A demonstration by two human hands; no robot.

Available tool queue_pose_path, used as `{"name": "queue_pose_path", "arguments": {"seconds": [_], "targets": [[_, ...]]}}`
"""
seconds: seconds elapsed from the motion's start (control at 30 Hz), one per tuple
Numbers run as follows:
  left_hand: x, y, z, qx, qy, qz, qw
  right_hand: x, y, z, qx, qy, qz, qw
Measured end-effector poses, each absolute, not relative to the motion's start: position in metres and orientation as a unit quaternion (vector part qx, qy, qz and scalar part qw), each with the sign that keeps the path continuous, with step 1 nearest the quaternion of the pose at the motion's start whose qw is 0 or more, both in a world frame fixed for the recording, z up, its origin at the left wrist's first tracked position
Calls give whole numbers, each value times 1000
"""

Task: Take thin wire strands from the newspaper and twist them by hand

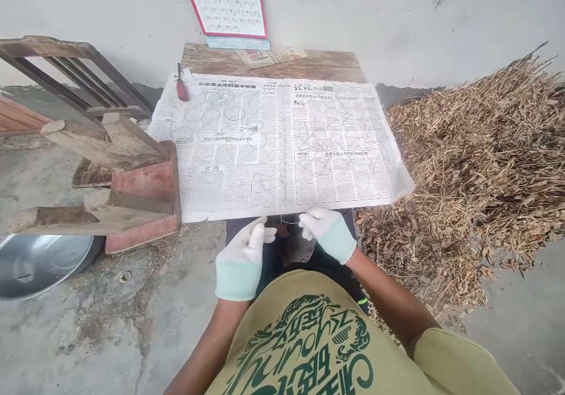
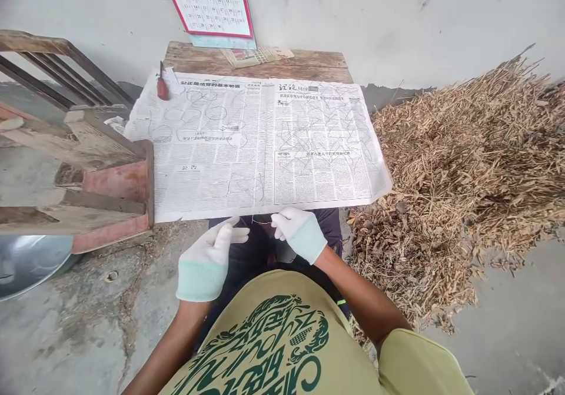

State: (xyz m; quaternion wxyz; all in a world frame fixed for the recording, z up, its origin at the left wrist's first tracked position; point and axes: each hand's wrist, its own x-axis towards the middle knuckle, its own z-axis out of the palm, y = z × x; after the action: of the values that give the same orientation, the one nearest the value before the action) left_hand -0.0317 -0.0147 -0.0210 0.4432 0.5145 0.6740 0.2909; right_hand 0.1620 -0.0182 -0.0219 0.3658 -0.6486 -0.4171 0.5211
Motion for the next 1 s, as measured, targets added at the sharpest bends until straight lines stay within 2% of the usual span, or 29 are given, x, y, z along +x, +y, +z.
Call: {"name": "queue_pose_path", "arguments": {"seconds": [0.2,0.5,0.77,1.0], "targets": [[-52,-27,-42,510,692,252,445,172,-5,-9,-671,-427,500,343],[-74,-23,-100,437,719,238,485,195,36,6,-677,-479,465,311],[-91,-15,-141,406,742,258,466,221,162,33,-656,-484,455,359],[-93,-12,-161,383,731,290,485,199,289,41,-673,-499,426,342]]}}
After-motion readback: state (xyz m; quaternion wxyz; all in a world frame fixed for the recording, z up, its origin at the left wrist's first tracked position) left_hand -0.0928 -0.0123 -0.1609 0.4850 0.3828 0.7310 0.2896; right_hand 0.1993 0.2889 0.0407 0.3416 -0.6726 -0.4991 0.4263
